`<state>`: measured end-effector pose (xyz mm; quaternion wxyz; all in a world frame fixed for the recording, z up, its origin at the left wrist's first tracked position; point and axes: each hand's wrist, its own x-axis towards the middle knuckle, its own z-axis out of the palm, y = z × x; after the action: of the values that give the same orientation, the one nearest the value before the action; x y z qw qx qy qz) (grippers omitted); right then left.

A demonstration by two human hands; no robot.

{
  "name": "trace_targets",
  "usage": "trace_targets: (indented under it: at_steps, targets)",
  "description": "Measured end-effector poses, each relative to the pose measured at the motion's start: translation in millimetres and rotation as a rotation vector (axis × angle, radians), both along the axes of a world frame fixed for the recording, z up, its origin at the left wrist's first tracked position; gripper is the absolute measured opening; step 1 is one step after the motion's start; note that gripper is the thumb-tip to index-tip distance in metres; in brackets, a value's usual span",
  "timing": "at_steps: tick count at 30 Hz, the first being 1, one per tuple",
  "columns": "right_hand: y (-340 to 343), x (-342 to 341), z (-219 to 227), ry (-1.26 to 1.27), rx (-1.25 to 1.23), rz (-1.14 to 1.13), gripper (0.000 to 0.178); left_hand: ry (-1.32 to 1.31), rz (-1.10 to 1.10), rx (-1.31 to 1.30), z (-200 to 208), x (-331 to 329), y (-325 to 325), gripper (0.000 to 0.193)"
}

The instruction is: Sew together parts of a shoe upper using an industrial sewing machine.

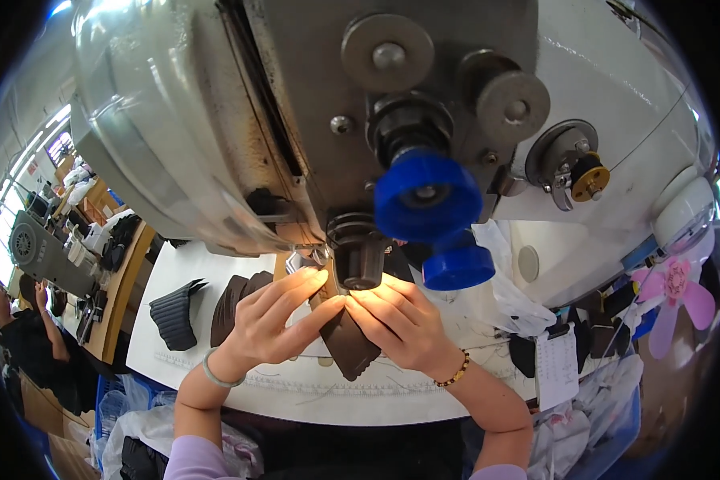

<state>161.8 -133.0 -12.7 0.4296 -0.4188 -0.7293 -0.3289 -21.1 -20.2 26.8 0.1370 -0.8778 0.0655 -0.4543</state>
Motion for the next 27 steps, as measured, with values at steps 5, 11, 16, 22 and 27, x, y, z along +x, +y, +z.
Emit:
trace_targets:
  at_steps: [5, 11, 16, 22, 27]
  targets:
    - [-5, 7, -2, -0.054, -0.016, 0.037, 0.022, 0.029, -0.011, -0.098, -8, -3, -6, 0.036]
    - [1, 7, 1, -0.020, 0.020, 0.095, 0.021, 0.055, -0.046, -0.151, -8, -4, -12, 0.038]
    - [1, 8, -2, -0.006, 0.019, 0.096, 0.020, 0.089, 0.035, -0.037, -7, -3, -20, 0.037]
    - [2, 10, 1, -0.022, 0.018, 0.121, 0.018, 0.158, 0.116, 0.123, 2, -5, -24, 0.035]
    - [0, 6, 2, -0.031, 0.029, 0.094, 0.018, 0.187, 0.057, 0.148, 5, -7, -21, 0.030]
